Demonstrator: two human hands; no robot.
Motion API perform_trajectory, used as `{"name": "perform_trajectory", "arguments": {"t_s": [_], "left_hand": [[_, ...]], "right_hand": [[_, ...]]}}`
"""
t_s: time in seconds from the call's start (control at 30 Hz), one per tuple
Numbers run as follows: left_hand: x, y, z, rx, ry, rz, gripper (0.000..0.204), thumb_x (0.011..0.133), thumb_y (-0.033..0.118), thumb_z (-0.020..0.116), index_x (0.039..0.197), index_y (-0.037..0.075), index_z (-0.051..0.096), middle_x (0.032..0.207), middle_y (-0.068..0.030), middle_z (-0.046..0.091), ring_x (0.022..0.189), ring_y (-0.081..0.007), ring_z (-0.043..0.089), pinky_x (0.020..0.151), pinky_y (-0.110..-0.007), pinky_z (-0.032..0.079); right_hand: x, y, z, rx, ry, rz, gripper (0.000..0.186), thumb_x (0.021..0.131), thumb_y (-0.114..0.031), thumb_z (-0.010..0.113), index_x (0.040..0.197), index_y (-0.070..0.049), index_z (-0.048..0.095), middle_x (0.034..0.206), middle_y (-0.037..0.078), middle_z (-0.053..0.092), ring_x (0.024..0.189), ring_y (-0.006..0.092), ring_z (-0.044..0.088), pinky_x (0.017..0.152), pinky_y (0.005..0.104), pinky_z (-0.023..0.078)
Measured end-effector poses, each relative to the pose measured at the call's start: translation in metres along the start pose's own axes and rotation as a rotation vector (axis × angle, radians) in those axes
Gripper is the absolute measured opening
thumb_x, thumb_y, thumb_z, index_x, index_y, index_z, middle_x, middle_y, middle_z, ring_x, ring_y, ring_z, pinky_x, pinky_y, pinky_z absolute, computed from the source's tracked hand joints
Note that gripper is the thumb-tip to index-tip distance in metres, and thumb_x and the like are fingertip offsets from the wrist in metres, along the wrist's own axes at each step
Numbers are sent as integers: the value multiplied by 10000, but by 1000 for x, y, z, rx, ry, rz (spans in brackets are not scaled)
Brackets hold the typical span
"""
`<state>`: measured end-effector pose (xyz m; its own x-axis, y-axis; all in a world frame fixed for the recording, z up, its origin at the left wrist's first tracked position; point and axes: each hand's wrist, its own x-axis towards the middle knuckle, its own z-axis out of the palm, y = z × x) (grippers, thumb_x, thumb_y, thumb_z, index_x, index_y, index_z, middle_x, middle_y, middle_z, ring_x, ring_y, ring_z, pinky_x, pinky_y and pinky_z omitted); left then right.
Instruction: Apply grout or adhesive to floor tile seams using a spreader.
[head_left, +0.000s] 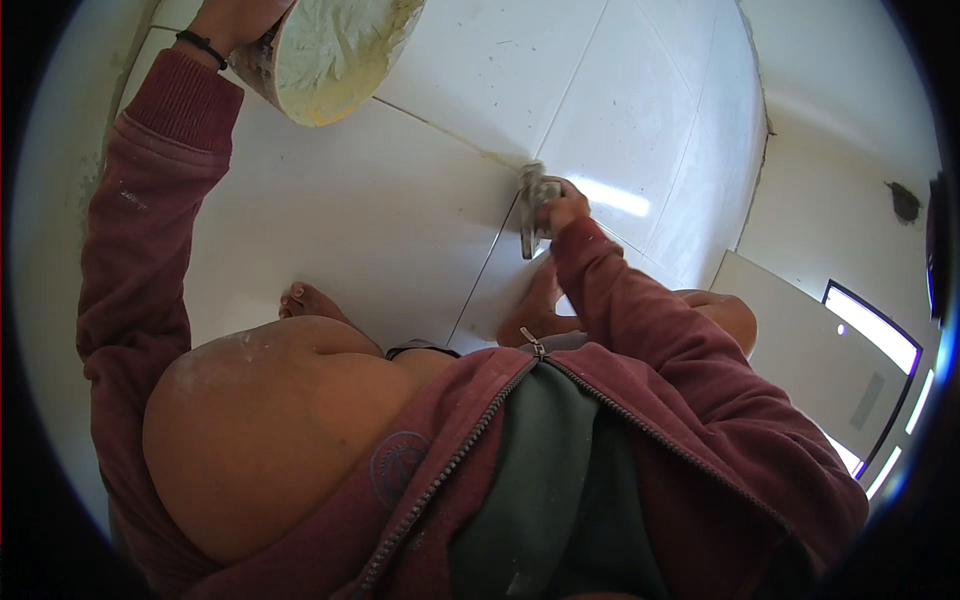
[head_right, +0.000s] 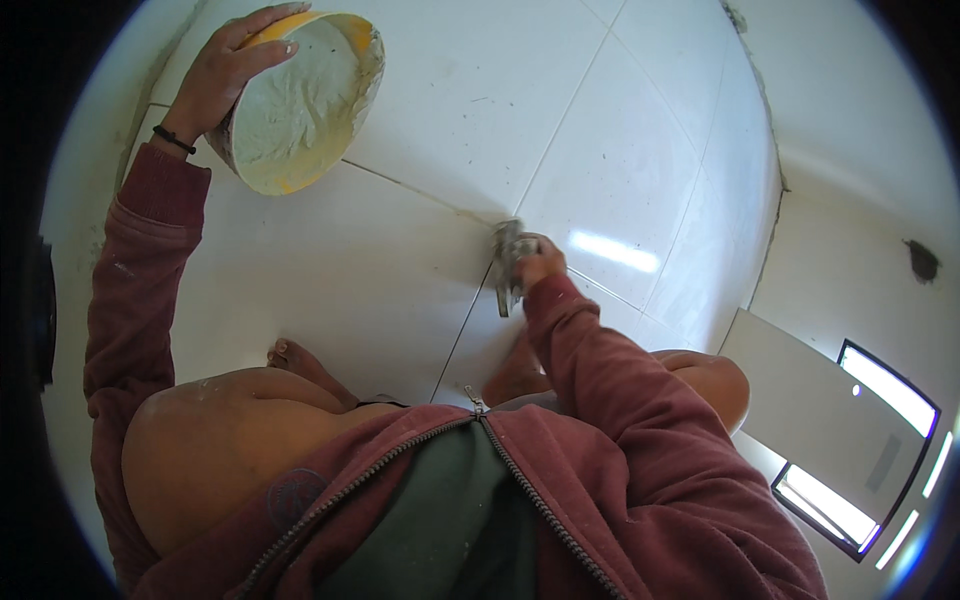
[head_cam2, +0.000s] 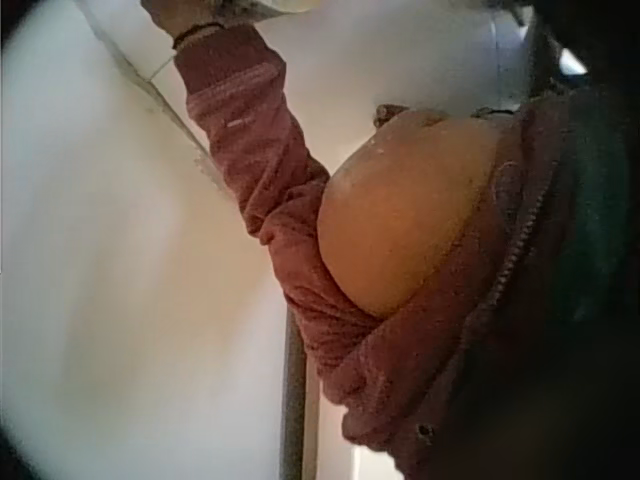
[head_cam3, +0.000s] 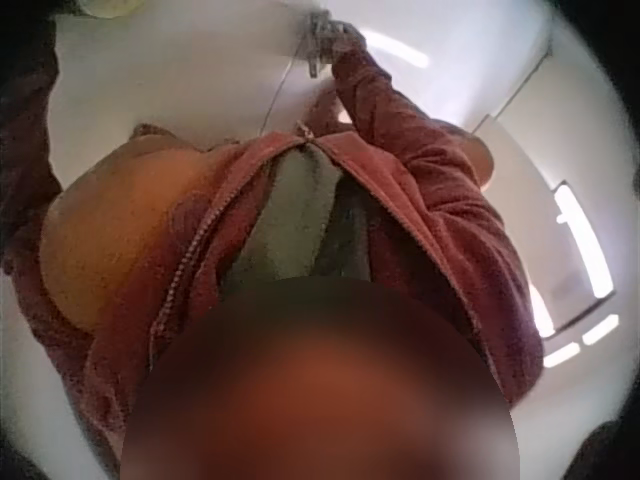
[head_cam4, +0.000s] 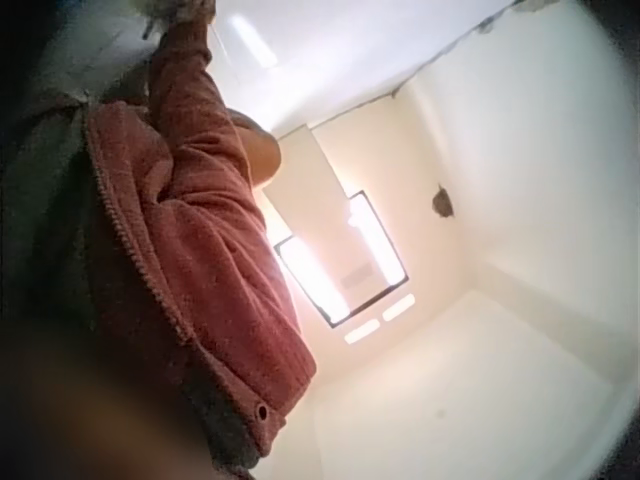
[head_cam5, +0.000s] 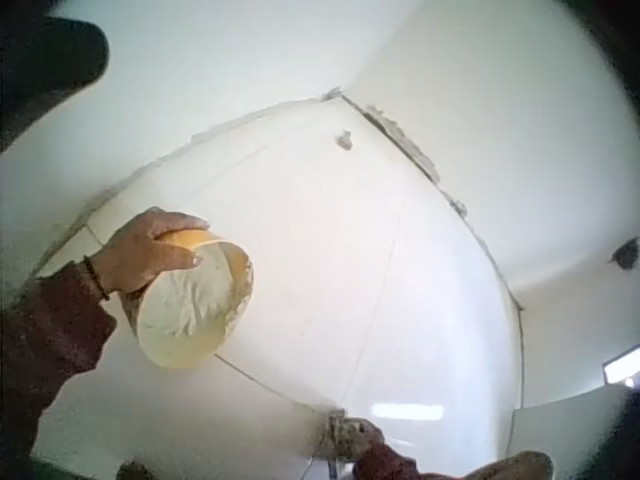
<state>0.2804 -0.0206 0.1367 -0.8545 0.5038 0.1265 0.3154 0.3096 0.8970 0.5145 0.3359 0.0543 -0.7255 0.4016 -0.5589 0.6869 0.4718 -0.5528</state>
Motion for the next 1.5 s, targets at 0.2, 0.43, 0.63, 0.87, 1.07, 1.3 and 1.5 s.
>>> {"name": "perform_trajectory", "arguments": {"t_s": [0.2, 0.43, 0.63, 0.87, 1.07, 1.3, 1.5], "left_hand": [[-1, -6, 3, -279, 92, -214, 444, 724, 191, 568, 1079, -71, 525, 958, -130, 597, 873, -189, 560, 786, -294, 443], [-2, -17, 2, -183, 34, -96, 440, 732, 176, 568, 1099, -60, 512, 971, -119, 587, 879, -178, 551, 789, -298, 442], [-12, -30, -1, -192, 126, -91, 397, 776, 206, 566, 1132, 31, 543, 999, -53, 573, 893, -105, 525, 801, -232, 413], [-12, -23, -6, -192, 129, -123, 432, 751, 168, 558, 1117, -55, 506, 982, -116, 592, 865, -169, 558, 777, -287, 448], [-11, -27, -9, -354, 116, -163, 442, 733, 169, 581, 1111, -52, 518, 990, -119, 597, 886, -177, 560, 789, -282, 447], [-14, -28, -6, -373, 130, -196, 455, 732, 188, 588, 1113, -50, 516, 997, -122, 595, 899, -184, 557, 802, -289, 443], [-7, -40, -7, -284, 188, -165, 447, 742, 228, 575, 1083, -59, 543, 959, -138, 609, 856, -185, 572, 760, -285, 456]], "right_hand": [[11, -29, 46, 170, 5, 79, 435, 570, 56, 536, 992, -30, 599, 782, 91, 612, 682, 198, 597, 603, 313, 515], [4, -112, 120, -159, -178, -74, 364, 601, 2, 555, 953, -62, 625, 760, 129, 613, 638, 196, 584, 560, 321, 478], [-20, -106, 103, -214, -333, -288, 344, 602, -14, 537, 936, -55, 610, 833, 119, 610, 788, 218, 581, 729, 310, 465], [21, -129, 101, -598, -423, -508, 353, 618, -45, 531, 965, -29, 586, 902, 172, 563, 886, 350, 507, 835, 383, 409], [18, -128, 95, -582, -210, -605, 334, 607, -21, 512, 927, -35, 603, 895, 175, 562, 885, 344, 511, 816, 377, 418], [22, -120, 85, -629, -232, -674, 319, 596, -26, 538, 903, -55, 619, 859, 162, 568, 858, 326, 529, 781, 362, 440], [64, -174, 91, -817, -201, -1089, 293, 592, -39, 596, 860, -143, 655, 869, 63, 598, 831, 286, 548, 763, 360, 462]]}}
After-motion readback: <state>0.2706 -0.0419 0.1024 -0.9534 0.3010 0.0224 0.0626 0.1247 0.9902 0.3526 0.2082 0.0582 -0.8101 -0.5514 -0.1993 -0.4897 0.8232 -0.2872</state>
